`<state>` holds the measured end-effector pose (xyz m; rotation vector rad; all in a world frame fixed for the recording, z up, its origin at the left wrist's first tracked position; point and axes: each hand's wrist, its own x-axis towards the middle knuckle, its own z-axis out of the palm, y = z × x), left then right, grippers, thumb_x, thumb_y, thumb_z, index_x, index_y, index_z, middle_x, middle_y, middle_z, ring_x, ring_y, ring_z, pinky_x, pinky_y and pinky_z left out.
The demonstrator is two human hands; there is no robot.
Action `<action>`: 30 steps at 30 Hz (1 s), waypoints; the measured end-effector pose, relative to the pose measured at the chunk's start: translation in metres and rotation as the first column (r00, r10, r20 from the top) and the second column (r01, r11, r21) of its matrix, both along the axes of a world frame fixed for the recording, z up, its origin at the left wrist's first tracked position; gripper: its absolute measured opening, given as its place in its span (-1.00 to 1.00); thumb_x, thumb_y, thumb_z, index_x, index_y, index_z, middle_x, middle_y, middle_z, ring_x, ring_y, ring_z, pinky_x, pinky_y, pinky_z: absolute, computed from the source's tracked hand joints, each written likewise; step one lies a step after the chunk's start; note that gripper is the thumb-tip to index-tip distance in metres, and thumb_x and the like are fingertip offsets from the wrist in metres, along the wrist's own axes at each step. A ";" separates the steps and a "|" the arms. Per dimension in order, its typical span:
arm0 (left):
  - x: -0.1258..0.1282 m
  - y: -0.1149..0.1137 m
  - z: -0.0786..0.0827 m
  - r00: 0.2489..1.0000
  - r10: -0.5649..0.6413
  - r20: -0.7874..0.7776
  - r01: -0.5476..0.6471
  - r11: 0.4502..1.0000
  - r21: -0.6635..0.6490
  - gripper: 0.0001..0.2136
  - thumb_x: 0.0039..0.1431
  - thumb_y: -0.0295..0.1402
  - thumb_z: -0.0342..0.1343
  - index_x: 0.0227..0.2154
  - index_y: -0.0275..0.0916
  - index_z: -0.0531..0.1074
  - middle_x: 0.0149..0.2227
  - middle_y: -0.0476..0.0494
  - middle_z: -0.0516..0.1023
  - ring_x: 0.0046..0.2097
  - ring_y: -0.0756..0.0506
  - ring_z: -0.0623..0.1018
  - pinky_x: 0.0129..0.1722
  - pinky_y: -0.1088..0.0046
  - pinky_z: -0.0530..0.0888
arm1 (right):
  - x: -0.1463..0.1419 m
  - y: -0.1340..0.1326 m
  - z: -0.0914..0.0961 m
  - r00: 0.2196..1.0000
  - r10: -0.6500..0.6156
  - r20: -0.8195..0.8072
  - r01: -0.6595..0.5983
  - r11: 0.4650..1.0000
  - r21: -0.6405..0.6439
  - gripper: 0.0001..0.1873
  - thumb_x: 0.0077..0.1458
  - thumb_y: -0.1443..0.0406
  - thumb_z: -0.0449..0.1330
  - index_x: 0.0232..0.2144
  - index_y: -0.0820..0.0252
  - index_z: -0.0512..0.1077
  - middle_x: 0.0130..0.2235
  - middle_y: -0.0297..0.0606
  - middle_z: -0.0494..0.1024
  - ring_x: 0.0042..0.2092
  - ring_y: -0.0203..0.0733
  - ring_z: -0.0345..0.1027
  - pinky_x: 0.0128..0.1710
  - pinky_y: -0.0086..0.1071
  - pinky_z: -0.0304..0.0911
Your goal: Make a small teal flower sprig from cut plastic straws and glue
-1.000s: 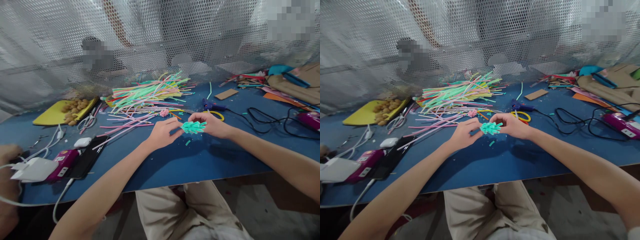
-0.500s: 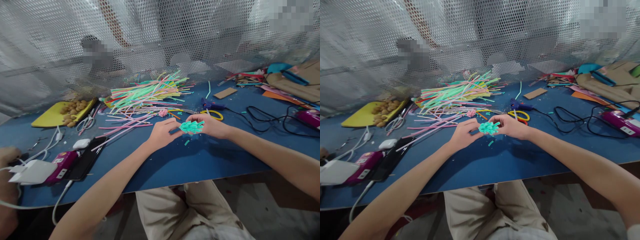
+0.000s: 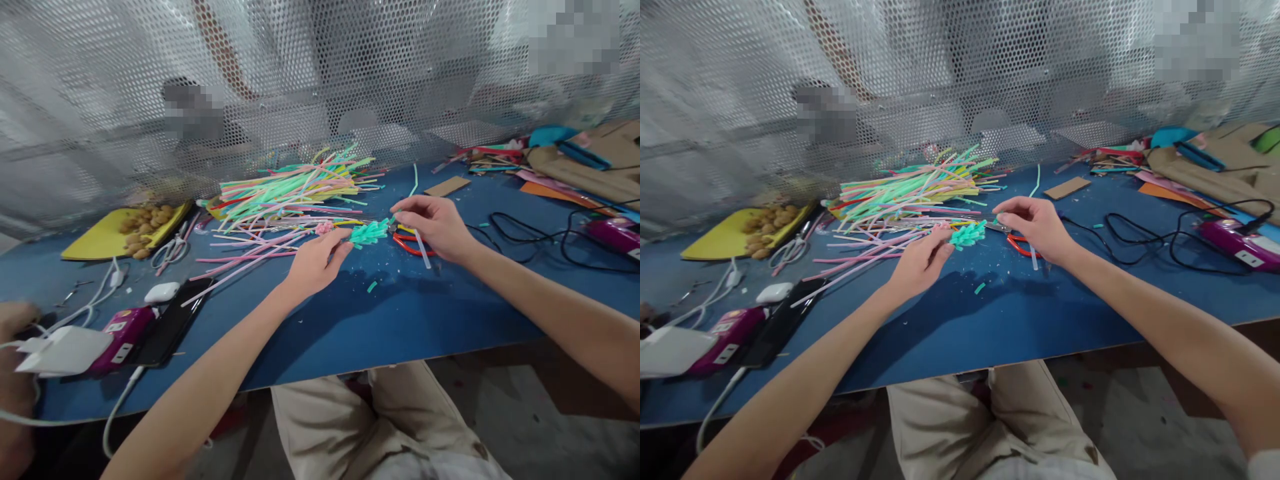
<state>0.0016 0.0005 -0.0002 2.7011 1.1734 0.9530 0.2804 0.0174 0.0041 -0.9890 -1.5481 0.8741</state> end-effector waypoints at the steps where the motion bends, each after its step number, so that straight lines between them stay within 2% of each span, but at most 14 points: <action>1: 0.000 0.000 -0.001 1.000 0.002 -0.010 -0.002 1.000 0.018 -0.68 0.49 -0.18 -0.11 0.03 -0.24 0.45 -0.27 -0.13 0.64 -0.23 -0.09 0.62 -0.17 0.43 0.46 | 0.002 0.000 0.002 0.998 -0.056 -0.003 0.056 0.997 0.048 -0.77 0.09 0.13 0.37 -0.23 0.10 0.62 -0.25 -0.25 0.64 -0.23 -0.18 0.48 -0.18 -0.25 0.43; 4: -0.001 0.001 -0.003 0.999 0.029 -0.043 -0.027 0.998 0.055 -0.66 0.49 -0.17 -0.11 0.03 -0.22 0.49 -0.17 -0.17 0.67 -0.13 -0.11 0.64 -0.12 0.42 0.48 | 0.006 -0.002 0.009 0.985 -0.170 0.011 0.165 0.972 0.165 -0.77 0.10 0.11 0.36 -0.25 0.10 0.62 -0.24 -0.22 0.65 -0.22 -0.12 0.52 -0.13 -0.18 0.47; 9: 0.000 0.001 -0.006 0.996 0.046 -0.082 -0.038 0.994 0.104 -0.69 0.48 -0.19 -0.07 -0.03 -0.20 0.53 -0.11 -0.15 0.68 -0.10 -0.10 0.66 -0.20 0.45 0.48 | 0.006 -0.011 0.017 0.976 -0.214 0.040 0.196 0.943 0.271 -0.84 0.13 0.13 0.36 -0.29 0.05 0.61 -0.27 -0.22 0.65 -0.25 -0.11 0.52 -0.16 -0.14 0.48; 12: 0.000 0.002 -0.008 0.996 0.036 -0.081 -0.025 0.990 0.137 -0.71 0.47 -0.20 -0.04 -0.04 -0.19 0.53 -0.12 -0.14 0.69 -0.12 -0.09 0.66 -0.24 0.46 0.46 | 0.006 -0.018 0.019 0.983 -0.170 0.068 0.142 0.942 0.305 -0.84 0.16 0.13 0.33 -0.31 0.06 0.60 -0.27 -0.23 0.64 -0.24 -0.11 0.50 -0.16 -0.15 0.47; 17: -0.001 0.004 -0.009 0.995 0.028 -0.092 -0.014 0.987 0.158 -0.73 0.46 -0.21 -0.02 -0.04 -0.19 0.54 -0.14 -0.13 0.68 -0.18 -0.08 0.66 -0.30 0.46 0.43 | 0.008 -0.023 0.020 0.972 -0.082 0.222 0.008 0.949 0.316 -0.81 0.22 0.10 0.26 -0.31 0.03 0.58 -0.23 -0.21 0.62 -0.19 -0.07 0.48 -0.13 -0.13 0.42; 22: -0.001 0.003 -0.008 0.995 0.005 -0.100 0.011 0.988 0.154 -0.73 0.47 -0.22 -0.04 -0.05 -0.19 0.54 -0.14 -0.13 0.68 -0.16 -0.09 0.66 -0.30 0.45 0.43 | 0.008 -0.022 0.018 0.954 0.031 0.299 -0.144 0.920 0.364 -0.87 0.24 0.19 0.24 -0.29 0.03 0.59 -0.22 -0.24 0.62 -0.18 -0.10 0.48 -0.09 -0.15 0.37; 30: -0.001 0.002 -0.007 0.994 0.004 -0.108 0.016 0.984 0.178 -0.72 0.47 -0.22 -0.04 -0.07 -0.20 0.53 -0.17 -0.13 0.68 -0.20 -0.07 0.65 -0.30 0.45 0.41 | 0.003 -0.019 0.012 0.944 0.032 0.329 -0.194 0.858 0.475 -0.92 0.23 0.29 0.26 -0.30 0.07 0.59 -0.28 -0.30 0.64 -0.22 -0.17 0.48 -0.14 -0.25 0.38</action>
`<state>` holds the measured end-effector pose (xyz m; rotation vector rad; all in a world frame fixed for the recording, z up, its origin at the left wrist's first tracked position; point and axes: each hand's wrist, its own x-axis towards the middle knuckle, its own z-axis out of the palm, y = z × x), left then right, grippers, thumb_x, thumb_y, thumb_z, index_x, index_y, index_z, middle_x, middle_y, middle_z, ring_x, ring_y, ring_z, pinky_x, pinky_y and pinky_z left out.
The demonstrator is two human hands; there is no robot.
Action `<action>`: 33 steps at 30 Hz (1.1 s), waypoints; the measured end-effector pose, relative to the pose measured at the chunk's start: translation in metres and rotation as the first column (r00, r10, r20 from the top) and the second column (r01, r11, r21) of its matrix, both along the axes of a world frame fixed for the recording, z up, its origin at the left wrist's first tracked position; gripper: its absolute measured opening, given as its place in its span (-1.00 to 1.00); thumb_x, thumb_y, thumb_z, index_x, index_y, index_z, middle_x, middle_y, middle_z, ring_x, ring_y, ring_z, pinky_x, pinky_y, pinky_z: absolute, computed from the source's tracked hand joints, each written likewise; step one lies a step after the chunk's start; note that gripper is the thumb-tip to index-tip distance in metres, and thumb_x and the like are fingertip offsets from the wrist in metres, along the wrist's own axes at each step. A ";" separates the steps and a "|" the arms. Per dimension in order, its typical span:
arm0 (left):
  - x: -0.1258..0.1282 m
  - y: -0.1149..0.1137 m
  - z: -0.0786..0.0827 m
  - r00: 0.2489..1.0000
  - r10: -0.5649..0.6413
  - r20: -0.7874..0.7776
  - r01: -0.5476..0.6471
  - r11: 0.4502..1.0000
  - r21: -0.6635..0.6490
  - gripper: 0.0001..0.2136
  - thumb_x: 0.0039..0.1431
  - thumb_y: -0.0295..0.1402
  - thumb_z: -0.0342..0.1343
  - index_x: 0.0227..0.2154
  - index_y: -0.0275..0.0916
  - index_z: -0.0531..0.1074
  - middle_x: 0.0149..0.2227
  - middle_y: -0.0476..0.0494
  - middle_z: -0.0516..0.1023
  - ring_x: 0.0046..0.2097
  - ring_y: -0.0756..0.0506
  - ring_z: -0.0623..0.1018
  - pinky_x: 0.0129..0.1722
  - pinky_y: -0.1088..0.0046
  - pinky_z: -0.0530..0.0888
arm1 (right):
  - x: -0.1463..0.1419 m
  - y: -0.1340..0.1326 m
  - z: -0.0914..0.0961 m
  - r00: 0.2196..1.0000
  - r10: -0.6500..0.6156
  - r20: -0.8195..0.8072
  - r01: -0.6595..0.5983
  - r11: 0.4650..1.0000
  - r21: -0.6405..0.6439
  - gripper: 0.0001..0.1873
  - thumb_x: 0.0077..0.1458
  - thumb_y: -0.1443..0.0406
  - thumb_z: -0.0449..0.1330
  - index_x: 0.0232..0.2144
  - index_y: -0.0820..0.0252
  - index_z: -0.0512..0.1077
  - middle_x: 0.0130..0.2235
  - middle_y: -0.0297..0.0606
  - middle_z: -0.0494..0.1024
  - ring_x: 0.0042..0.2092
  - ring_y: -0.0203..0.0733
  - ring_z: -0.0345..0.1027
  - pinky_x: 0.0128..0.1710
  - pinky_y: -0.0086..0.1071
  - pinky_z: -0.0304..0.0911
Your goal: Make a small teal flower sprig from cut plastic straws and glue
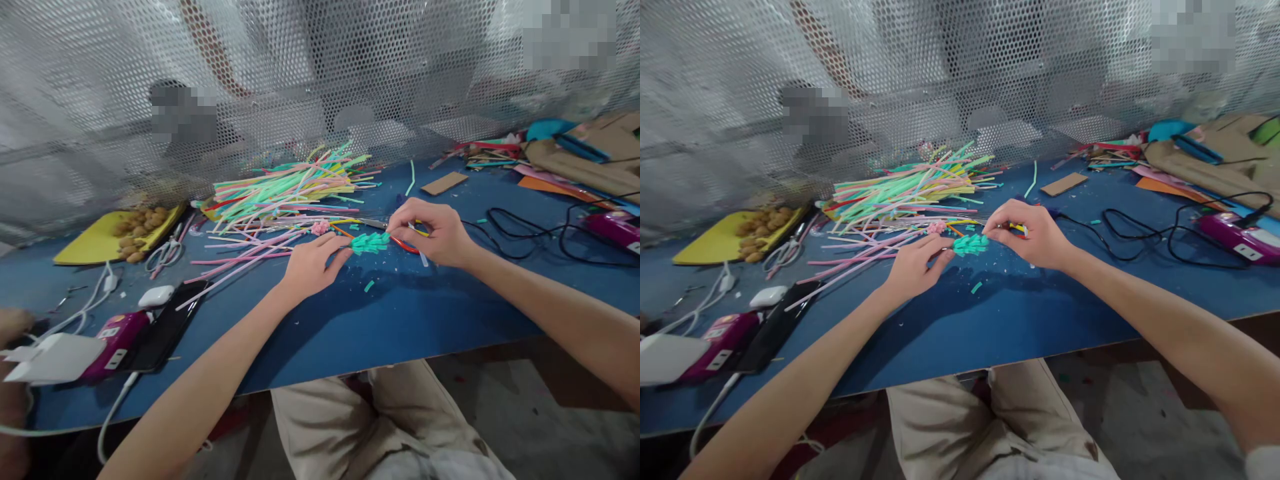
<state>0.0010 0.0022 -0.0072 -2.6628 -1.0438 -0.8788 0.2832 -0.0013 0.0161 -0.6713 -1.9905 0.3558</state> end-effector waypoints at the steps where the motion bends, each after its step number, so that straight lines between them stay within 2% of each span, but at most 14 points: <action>1: 0.000 0.000 0.000 1.000 0.004 -0.001 -0.004 1.000 0.003 -0.72 0.47 -0.21 -0.05 -0.07 -0.20 0.54 -0.18 -0.13 0.68 -0.20 -0.07 0.65 -0.31 0.45 0.41 | 0.000 0.001 -0.001 1.000 0.005 -0.005 -0.005 1.000 0.019 -0.92 0.23 0.29 0.27 -0.30 0.07 0.59 -0.29 -0.30 0.64 -0.22 -0.18 0.48 -0.15 -0.25 0.38; 8: 0.000 -0.001 0.000 1.000 0.008 -0.001 -0.008 1.000 0.004 -0.71 0.47 -0.20 -0.06 -0.07 -0.19 0.54 -0.19 -0.13 0.67 -0.18 -0.09 0.65 -0.30 0.45 0.43 | -0.004 0.004 -0.009 0.999 0.023 -0.027 -0.022 0.999 0.039 -0.94 0.23 0.32 0.28 -0.28 0.08 0.59 -0.29 -0.30 0.64 -0.24 -0.21 0.47 -0.20 -0.28 0.38; 18: -0.001 0.000 0.000 1.000 0.005 0.014 -0.005 0.999 -0.040 -0.70 0.47 -0.21 -0.07 -0.08 -0.21 0.54 -0.18 -0.14 0.67 -0.15 -0.09 0.65 -0.26 0.45 0.46 | -0.005 0.004 -0.010 1.000 -0.015 -0.024 0.018 0.991 0.133 -0.93 0.21 0.33 0.31 -0.27 0.06 0.60 -0.27 -0.32 0.67 -0.21 -0.20 0.50 -0.15 -0.25 0.41; 24: 0.000 -0.001 0.001 0.999 -0.003 0.043 0.006 0.998 -0.059 -0.68 0.48 -0.20 -0.08 -0.07 -0.22 0.55 -0.20 -0.14 0.67 -0.18 -0.07 0.65 -0.31 0.47 0.44 | -0.005 0.005 -0.012 1.000 -0.014 -0.011 0.016 0.986 0.165 -0.90 0.21 0.35 0.30 -0.25 0.04 0.61 -0.26 -0.32 0.68 -0.20 -0.18 0.50 -0.13 -0.23 0.41; 33: 0.000 0.001 -0.001 0.995 -0.014 0.099 0.026 0.992 -0.125 -0.71 0.47 -0.22 -0.04 -0.06 -0.24 0.54 -0.17 -0.17 0.67 -0.16 -0.07 0.64 -0.14 0.45 0.50 | -0.007 0.006 -0.012 0.998 -0.041 -0.037 0.048 0.975 0.216 -0.91 0.17 0.32 0.35 -0.27 0.01 0.64 -0.29 -0.34 0.69 -0.25 -0.18 0.51 -0.15 -0.20 0.41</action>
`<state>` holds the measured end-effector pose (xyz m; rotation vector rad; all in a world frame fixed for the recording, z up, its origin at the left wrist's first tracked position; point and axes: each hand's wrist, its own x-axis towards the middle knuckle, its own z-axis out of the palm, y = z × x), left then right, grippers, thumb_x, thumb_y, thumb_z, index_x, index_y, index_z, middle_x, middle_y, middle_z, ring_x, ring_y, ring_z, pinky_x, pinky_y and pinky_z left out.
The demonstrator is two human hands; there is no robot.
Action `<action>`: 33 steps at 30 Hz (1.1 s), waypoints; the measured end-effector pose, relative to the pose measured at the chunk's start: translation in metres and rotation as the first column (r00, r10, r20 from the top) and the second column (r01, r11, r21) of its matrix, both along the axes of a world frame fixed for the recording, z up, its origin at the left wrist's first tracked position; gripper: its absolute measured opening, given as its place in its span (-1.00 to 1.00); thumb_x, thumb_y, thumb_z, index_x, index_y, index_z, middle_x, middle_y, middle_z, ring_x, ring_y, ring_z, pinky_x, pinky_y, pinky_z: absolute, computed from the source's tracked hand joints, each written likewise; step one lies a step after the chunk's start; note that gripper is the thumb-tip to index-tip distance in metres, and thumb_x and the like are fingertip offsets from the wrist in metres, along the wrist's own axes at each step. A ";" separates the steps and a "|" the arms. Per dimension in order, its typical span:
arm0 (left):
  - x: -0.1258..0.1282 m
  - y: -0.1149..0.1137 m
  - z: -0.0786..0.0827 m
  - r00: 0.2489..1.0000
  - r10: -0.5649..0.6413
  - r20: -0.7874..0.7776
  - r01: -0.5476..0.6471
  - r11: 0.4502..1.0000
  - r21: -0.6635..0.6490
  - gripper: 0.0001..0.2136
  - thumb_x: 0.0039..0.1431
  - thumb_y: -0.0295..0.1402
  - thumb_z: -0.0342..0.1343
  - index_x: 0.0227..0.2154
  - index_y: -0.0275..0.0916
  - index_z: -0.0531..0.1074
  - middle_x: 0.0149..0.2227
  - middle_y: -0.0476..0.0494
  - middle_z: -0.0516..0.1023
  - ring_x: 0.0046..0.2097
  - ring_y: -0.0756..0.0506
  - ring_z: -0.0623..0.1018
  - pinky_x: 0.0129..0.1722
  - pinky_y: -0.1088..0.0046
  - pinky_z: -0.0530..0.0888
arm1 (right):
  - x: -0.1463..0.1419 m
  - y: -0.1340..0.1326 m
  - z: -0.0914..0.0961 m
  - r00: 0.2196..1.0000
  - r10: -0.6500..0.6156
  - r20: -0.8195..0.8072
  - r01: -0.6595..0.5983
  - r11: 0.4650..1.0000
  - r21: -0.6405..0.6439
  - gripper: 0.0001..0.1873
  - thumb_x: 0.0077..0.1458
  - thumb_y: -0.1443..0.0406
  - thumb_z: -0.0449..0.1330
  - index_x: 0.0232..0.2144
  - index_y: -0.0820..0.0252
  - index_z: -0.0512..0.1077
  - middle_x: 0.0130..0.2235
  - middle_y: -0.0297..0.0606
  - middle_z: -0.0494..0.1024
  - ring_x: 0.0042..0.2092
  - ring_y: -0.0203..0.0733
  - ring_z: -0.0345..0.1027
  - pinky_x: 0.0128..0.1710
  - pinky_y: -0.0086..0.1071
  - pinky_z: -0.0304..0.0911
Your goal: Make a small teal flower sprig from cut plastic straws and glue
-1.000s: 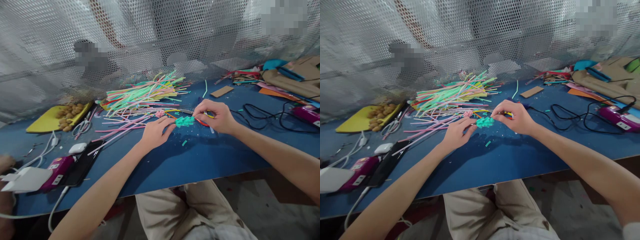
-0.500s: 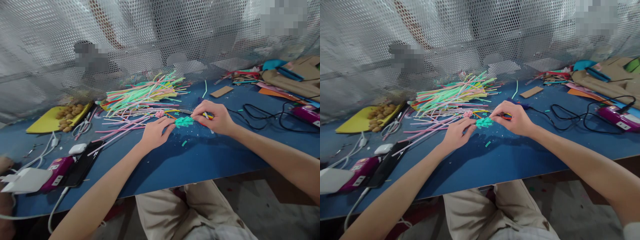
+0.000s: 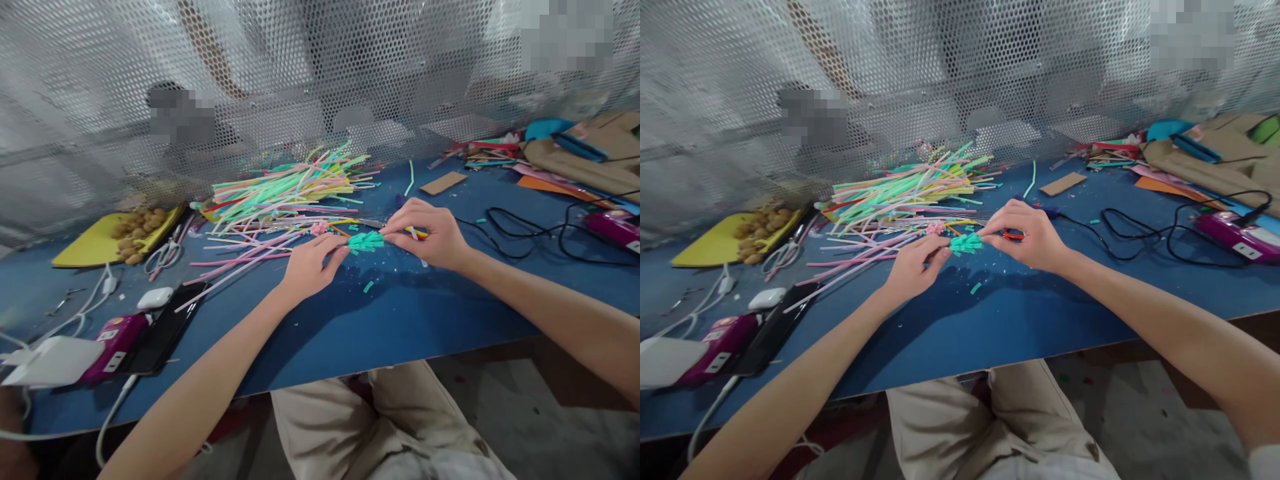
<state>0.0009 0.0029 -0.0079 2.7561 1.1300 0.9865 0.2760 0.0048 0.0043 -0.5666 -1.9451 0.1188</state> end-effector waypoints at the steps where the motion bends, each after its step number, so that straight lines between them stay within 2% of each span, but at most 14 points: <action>1: 0.000 0.000 0.000 1.000 -0.001 0.007 0.001 1.000 -0.008 -0.71 0.47 -0.22 -0.04 -0.06 -0.24 0.54 -0.17 -0.17 0.67 -0.17 -0.07 0.64 -0.13 0.45 0.51 | 0.000 0.000 0.000 1.000 -0.011 0.001 0.011 1.000 0.007 -0.92 0.17 0.31 0.34 -0.28 0.00 0.64 -0.29 -0.34 0.69 -0.26 -0.18 0.51 -0.15 -0.19 0.41; 9: 0.001 -0.001 0.001 1.000 0.018 0.009 -0.018 0.998 -0.066 -0.67 0.47 -0.17 -0.06 -0.07 -0.24 0.54 -0.20 -0.17 0.67 -0.19 -0.07 0.64 -0.13 0.43 0.51 | 0.000 -0.002 0.003 0.995 -0.094 -0.013 0.094 0.995 0.030 -0.98 0.13 0.30 0.37 -0.34 0.06 0.59 -0.33 -0.34 0.66 -0.27 -0.18 0.48 -0.18 -0.20 0.37; 14: 0.001 -0.001 0.000 1.000 0.019 0.013 -0.018 0.998 -0.064 -0.67 0.46 -0.16 -0.06 -0.07 -0.23 0.54 -0.20 -0.18 0.67 -0.20 -0.08 0.64 -0.13 0.42 0.53 | 0.001 -0.002 0.002 0.992 -0.126 -0.004 0.126 0.992 0.026 -0.94 0.12 0.28 0.37 -0.39 0.04 0.56 -0.34 -0.35 0.65 -0.29 -0.17 0.46 -0.18 -0.18 0.34; 28: 0.000 -0.001 0.000 1.000 0.026 -0.009 -0.027 0.998 -0.050 -0.68 0.47 -0.16 -0.06 -0.06 -0.22 0.53 -0.21 -0.17 0.66 -0.21 -0.07 0.63 -0.17 0.43 0.50 | 0.001 -0.001 0.001 0.989 -0.145 0.017 0.144 0.989 0.012 -0.96 0.16 0.31 0.33 -0.35 0.05 0.56 -0.31 -0.33 0.66 -0.25 -0.14 0.48 -0.15 -0.17 0.34; 33: 0.000 -0.001 0.000 1.000 0.013 -0.006 -0.013 1.000 -0.028 -0.67 0.47 -0.17 -0.06 -0.08 -0.24 0.54 -0.23 -0.17 0.66 -0.23 -0.06 0.63 -0.15 0.44 0.51 | 0.001 -0.001 0.000 0.986 -0.163 0.019 0.162 0.986 0.045 -0.96 0.16 0.31 0.32 -0.35 0.04 0.57 -0.30 -0.34 0.67 -0.24 -0.14 0.49 -0.13 -0.17 0.34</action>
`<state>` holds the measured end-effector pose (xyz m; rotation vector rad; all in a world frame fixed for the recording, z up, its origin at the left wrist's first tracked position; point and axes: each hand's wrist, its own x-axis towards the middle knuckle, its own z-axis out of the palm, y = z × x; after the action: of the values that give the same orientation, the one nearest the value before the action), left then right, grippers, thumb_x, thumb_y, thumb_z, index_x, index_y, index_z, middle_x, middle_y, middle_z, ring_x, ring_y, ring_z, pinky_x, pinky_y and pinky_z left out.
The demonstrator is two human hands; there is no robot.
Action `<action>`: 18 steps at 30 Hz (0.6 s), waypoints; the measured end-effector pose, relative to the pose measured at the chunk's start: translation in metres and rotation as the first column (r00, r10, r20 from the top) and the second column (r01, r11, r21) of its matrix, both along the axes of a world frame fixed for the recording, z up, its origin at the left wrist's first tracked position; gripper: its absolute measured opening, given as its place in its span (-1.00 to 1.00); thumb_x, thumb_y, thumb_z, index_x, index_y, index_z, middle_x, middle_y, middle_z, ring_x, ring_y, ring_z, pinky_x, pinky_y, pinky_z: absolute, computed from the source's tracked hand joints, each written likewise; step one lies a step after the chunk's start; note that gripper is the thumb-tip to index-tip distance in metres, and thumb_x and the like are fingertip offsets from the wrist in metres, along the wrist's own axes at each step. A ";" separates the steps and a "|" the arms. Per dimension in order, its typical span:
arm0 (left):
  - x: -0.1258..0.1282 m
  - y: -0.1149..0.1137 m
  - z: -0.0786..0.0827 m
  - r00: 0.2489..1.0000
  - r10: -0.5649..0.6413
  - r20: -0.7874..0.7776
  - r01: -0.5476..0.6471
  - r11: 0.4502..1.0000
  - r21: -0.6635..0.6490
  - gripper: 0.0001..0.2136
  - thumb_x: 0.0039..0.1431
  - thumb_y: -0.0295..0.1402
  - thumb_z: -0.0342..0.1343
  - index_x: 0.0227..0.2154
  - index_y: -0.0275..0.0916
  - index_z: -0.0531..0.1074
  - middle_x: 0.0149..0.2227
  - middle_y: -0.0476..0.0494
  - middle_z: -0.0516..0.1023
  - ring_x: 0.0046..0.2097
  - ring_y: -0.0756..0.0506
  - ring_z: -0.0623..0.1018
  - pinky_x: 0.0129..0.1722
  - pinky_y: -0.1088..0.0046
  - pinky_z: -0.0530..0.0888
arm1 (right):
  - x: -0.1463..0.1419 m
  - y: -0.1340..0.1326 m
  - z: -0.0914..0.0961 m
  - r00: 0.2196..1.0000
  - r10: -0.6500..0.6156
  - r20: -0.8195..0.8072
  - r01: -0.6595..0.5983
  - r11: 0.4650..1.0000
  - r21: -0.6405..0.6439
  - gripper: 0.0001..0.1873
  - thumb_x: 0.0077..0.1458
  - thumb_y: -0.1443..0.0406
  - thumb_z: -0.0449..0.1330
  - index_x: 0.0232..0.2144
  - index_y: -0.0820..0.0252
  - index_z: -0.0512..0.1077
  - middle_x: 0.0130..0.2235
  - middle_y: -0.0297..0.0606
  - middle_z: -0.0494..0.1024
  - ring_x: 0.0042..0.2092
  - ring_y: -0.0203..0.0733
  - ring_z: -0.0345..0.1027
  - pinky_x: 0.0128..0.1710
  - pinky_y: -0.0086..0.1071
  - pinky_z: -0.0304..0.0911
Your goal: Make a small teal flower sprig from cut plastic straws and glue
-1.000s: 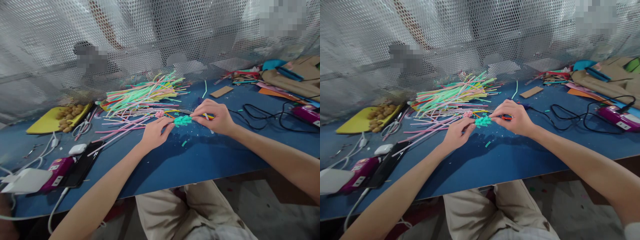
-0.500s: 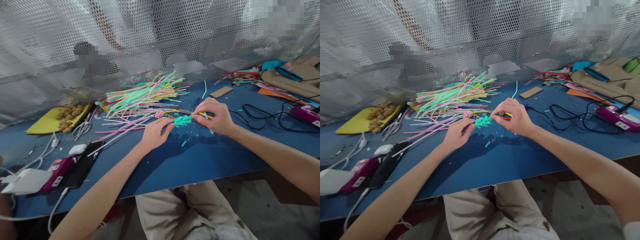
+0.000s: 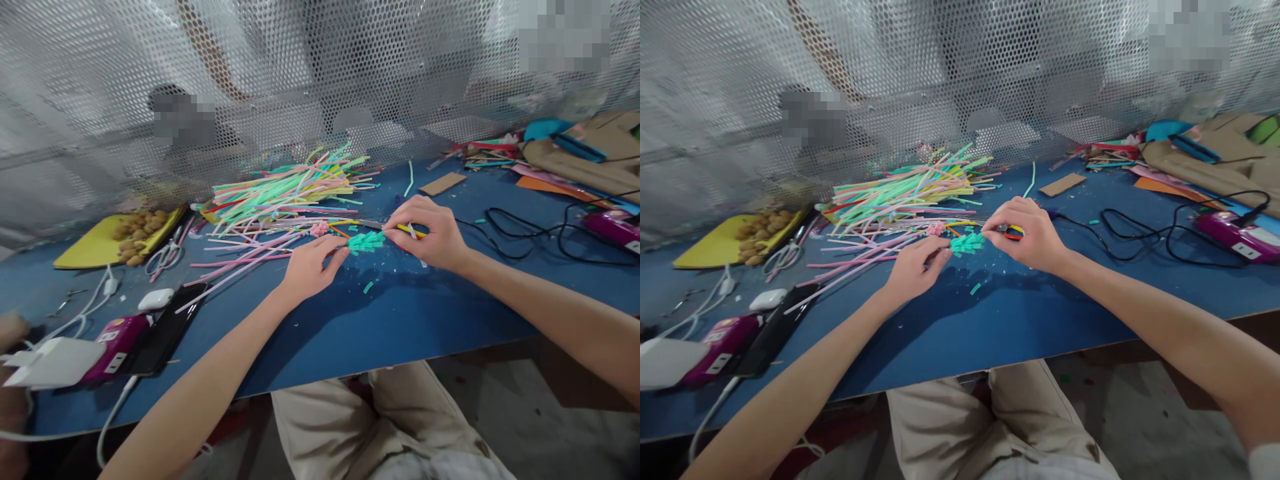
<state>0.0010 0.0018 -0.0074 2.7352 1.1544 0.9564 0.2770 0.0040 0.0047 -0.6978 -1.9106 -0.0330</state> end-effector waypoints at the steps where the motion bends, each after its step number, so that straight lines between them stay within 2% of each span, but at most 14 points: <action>1: 0.000 0.000 0.000 1.000 -0.001 0.000 0.001 1.000 0.004 -0.68 0.47 -0.17 -0.06 -0.08 -0.23 0.54 -0.24 -0.17 0.66 -0.23 -0.06 0.63 -0.16 0.44 0.51 | 0.000 0.000 0.000 1.000 -0.003 0.003 0.003 1.000 0.009 -0.96 0.16 0.31 0.32 -0.35 0.04 0.57 -0.30 -0.34 0.67 -0.24 -0.14 0.50 -0.13 -0.17 0.33; 7: 0.000 0.000 0.000 1.000 0.009 -0.005 -0.009 1.000 0.004 -0.68 0.46 -0.17 -0.06 -0.07 -0.23 0.55 -0.22 -0.17 0.67 -0.23 -0.07 0.64 -0.16 0.44 0.52 | 0.000 0.001 0.000 1.000 0.001 0.005 -0.001 1.000 0.011 -0.95 0.16 0.31 0.32 -0.32 0.02 0.57 -0.29 -0.33 0.68 -0.25 -0.13 0.51 -0.14 -0.16 0.33; 14: -0.001 0.001 -0.001 1.000 0.028 -0.003 -0.028 1.000 -0.008 -0.66 0.46 -0.14 -0.06 -0.07 -0.22 0.54 -0.21 -0.18 0.67 -0.24 -0.07 0.64 -0.20 0.44 0.51 | 0.001 0.001 0.000 1.000 -0.012 0.023 0.012 1.000 0.005 -0.95 0.12 0.31 0.33 -0.38 0.03 0.54 -0.31 -0.35 0.66 -0.26 -0.13 0.49 -0.14 -0.14 0.31; 18: -0.001 0.001 0.000 0.999 0.033 0.001 -0.033 0.999 -0.006 -0.66 0.46 -0.15 -0.06 -0.07 -0.22 0.54 -0.23 -0.17 0.67 -0.24 -0.07 0.64 -0.20 0.45 0.50 | 0.001 -0.002 0.002 1.000 -0.012 0.007 0.012 0.999 -0.040 -0.96 0.14 0.30 0.30 -0.32 0.03 0.56 -0.30 -0.33 0.65 -0.26 -0.14 0.48 -0.16 -0.15 0.32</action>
<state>0.0002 0.0028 -0.0075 2.7191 1.2037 0.9569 0.2775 0.0024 0.0064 -0.7369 -1.9184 -0.0054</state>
